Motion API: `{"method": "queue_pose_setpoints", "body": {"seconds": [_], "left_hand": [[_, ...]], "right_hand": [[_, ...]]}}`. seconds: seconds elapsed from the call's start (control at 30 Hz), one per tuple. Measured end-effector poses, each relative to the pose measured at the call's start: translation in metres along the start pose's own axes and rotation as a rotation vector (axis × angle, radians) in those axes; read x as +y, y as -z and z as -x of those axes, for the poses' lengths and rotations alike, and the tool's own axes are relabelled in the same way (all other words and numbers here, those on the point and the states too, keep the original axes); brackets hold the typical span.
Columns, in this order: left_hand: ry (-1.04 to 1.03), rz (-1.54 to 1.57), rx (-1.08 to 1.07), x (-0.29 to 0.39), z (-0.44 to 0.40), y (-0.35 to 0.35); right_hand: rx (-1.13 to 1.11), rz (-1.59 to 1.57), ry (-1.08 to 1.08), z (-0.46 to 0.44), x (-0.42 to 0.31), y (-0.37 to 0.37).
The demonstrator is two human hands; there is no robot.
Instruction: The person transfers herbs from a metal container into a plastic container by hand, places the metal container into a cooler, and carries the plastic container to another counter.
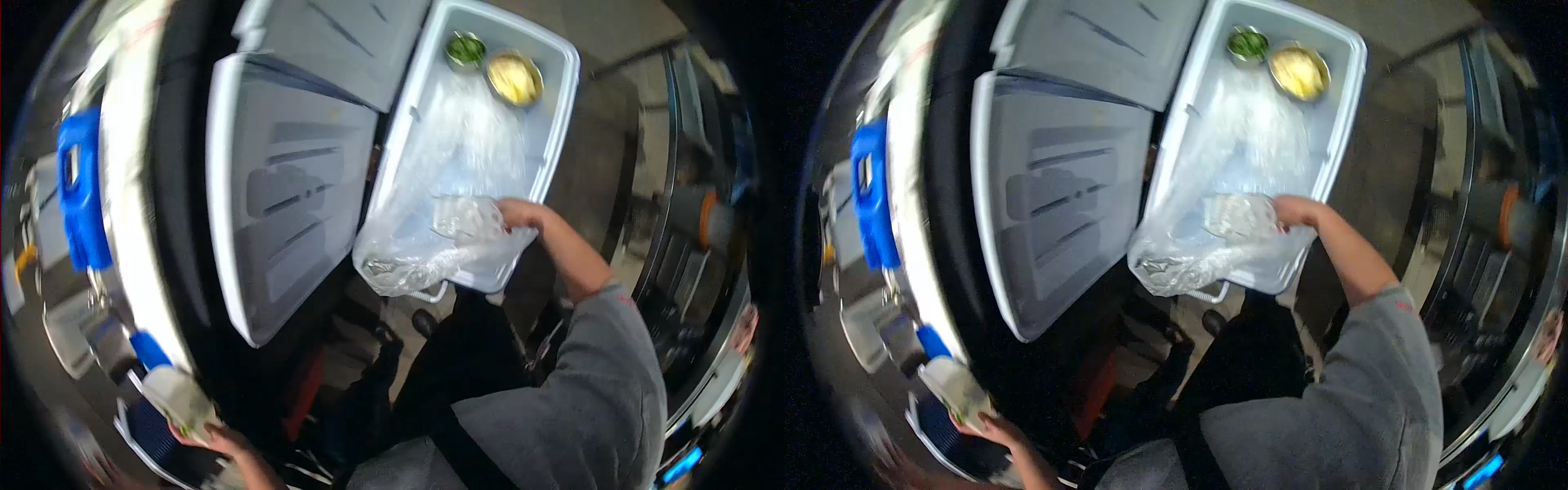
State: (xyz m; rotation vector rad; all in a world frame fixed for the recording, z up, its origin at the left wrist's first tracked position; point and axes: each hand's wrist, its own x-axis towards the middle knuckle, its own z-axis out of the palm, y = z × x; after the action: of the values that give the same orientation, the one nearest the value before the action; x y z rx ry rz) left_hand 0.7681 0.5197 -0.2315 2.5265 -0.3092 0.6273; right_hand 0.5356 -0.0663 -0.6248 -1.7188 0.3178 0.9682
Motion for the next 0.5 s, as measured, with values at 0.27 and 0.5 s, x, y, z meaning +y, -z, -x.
{"method": "queue_pose_setpoints", "body": {"seconds": [0.27,0.5], "left_hand": [[0.023,0.158,0.038,0.009,0.001,-0.011],[0.067,0.352,0.038,0.012,-0.002,-0.009]], "right_hand": [[0.135,-0.371,-0.132,0.154,-0.115,0.035],[0.058,-0.089,-0.254,0.259,-0.281,0.080]]}}
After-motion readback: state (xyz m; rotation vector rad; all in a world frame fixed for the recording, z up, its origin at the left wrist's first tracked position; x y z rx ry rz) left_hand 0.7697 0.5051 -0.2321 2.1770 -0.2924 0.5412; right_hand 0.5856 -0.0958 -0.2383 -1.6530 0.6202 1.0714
